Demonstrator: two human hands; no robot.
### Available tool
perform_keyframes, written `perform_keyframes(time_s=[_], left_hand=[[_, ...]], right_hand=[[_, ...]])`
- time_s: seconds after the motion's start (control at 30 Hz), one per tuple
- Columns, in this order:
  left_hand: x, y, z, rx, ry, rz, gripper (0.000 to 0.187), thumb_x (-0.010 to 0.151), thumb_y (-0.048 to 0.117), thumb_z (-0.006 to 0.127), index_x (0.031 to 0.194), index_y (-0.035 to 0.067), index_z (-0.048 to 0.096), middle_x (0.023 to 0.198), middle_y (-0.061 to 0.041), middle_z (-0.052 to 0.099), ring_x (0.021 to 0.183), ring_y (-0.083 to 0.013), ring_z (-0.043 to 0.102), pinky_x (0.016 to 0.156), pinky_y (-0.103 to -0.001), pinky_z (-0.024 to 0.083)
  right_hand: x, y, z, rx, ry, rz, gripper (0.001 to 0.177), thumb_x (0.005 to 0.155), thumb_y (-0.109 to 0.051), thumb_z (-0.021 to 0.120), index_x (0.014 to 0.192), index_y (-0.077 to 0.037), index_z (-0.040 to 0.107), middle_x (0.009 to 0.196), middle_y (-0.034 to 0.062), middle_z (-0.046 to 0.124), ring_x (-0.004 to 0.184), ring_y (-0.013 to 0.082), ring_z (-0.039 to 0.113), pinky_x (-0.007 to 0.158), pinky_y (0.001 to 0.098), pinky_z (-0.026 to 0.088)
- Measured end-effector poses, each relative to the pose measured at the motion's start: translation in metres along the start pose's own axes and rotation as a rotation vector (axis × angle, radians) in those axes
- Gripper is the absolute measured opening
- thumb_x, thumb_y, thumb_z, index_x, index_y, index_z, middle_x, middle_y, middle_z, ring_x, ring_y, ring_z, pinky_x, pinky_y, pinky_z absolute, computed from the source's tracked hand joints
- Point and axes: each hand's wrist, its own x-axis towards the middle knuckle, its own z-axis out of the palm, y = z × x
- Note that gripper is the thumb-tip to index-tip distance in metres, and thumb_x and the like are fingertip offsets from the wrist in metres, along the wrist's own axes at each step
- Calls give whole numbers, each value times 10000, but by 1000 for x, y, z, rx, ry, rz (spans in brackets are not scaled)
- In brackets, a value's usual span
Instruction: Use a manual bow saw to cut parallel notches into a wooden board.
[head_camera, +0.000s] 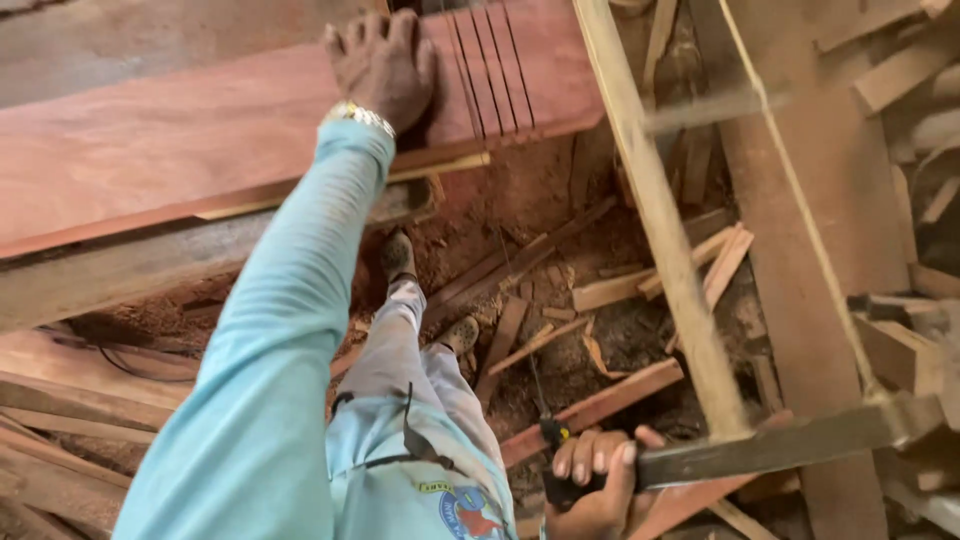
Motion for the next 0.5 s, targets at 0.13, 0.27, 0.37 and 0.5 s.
perform_keyframes(time_s=[0.13,0.27,0.37,0.5], left_hand=[[0,4,-2,72,86,5,446,1027,407,519,1374,133,573,1353,-257,556,1314,-441,457,1118,-674,191],[-2,-2,2,-3,55,13,454,1039,415,495,1402,147,553,1354,-204,570,1316,-414,462,1143,-665,171],[0,3,-12,6,-5,-18,441,1052,426,486,1401,166,556,1364,-197,566,1325,-401,464,1158,-655,174],[1,-10,14,36,39,12,450,1056,434,502,1408,160,559,1353,-226,562,1308,-409,468,1144,-648,181]], right_hand=[[74,77,-53,249,-542,185,215,1077,-304,603,1233,-157,604,767,12,494,633,149,478,563,376,429],[164,133,78,110,-388,84,183,1064,-294,619,1172,-147,608,771,23,514,629,141,464,562,361,426],[132,97,150,-106,80,-117,205,1046,-124,604,1247,-132,562,766,24,505,609,135,456,521,334,450],[64,36,88,-205,-13,-170,301,1065,-67,579,1364,-87,566,827,29,489,643,123,448,522,323,443]])
